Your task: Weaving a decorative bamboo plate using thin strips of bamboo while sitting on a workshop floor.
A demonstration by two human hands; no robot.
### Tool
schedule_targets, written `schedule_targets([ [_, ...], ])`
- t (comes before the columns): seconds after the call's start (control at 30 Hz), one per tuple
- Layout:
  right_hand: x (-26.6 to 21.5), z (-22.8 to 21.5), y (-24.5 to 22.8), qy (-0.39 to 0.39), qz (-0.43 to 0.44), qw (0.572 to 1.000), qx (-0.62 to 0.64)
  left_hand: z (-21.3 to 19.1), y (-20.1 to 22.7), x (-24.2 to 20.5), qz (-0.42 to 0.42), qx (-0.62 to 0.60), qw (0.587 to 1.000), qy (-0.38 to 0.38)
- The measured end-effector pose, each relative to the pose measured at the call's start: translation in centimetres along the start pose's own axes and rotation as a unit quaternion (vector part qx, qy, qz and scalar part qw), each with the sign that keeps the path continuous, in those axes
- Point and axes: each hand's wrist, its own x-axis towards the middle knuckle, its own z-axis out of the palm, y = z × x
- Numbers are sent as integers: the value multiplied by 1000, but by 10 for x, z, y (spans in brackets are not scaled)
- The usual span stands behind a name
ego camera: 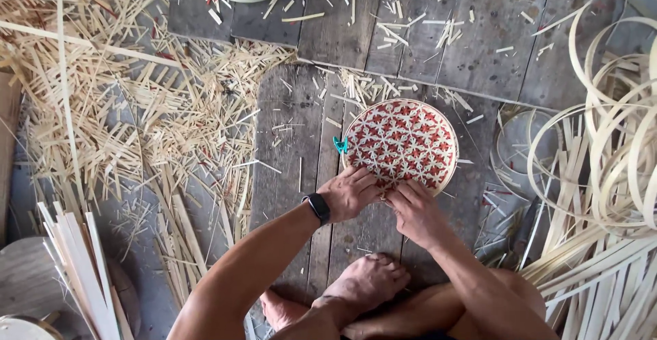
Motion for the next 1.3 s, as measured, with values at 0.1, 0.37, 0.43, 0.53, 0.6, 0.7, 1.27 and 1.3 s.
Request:
schedule_targets([
  [0.1,-10,23,11,42,-9,998,-36,17,-12,-4,-21,-19,1000,-11],
  [0.37,3,-15,-7,36,-19,999,36,10,-17,-7,-30,-71,984,-159],
  [0.43,5,-21,-12,3,-8,999,41,4,-12,-2,-10,-47,991,-123],
  [0.53,4,-17,-10,20,-21,999,24,4,-13,3,-15,-26,985,-172],
  [0.6,1,-13,-8,42,-15,998,54,5,-13,2,-25,-28,972,-232],
  [0.7,3,-18,-7,41,-10,997,61,12,-15,2,-35,-40,974,-222],
  [1.27,34,-36,-15,-154,27,985,72,32,-35,23,-176,-148,905,-358],
  [1.3,37,-44,-18,-171,62,979,92,27,-36,28,-204,-155,883,-394],
])
